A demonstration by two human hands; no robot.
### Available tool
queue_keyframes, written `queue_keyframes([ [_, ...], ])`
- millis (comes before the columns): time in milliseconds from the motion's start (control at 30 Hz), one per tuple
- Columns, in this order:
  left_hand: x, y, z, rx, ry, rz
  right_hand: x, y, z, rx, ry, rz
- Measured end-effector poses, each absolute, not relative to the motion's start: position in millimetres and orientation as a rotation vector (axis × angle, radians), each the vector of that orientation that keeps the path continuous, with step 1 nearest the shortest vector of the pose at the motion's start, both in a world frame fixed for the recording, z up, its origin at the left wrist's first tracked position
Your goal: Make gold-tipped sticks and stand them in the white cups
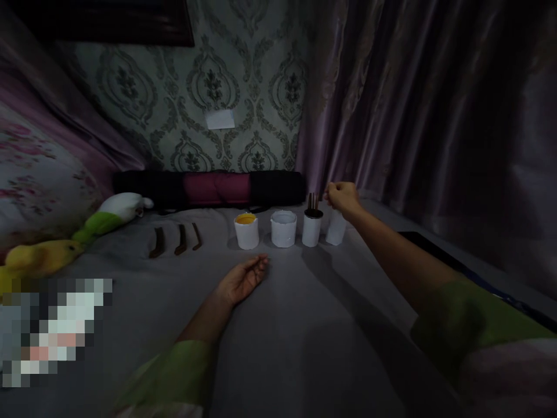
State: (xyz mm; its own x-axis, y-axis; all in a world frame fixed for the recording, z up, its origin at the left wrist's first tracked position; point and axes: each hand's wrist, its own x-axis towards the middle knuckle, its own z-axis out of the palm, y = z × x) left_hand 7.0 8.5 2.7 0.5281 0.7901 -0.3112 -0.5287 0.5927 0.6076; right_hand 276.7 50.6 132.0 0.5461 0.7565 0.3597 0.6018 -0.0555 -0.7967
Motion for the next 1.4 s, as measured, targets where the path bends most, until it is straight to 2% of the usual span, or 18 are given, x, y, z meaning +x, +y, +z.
queue_keyframes([
  [600, 7.4, 9.0, 1.3, 0.446, 0.603, 0.827, 259.1, 17.4, 92.0, -1.658, -1.082, 0.318],
  [1033, 7.2, 14.8, -3.1, 0.452, 0.509, 0.828, 192.2, 4.8, 35.0, -1.506, -1.163, 0.811],
  [1267, 5.4, 17.6, -5.7, 0.463, 0.486, 0.83, 156.6, 4.7, 11.4, -1.514, -1.273, 0.877],
  [1400, 5.3, 16.8, -3.9, 0.456, 0.495, 0.822, 155.4, 13.8, -6.2, -1.531, -1.357, 0.798],
])
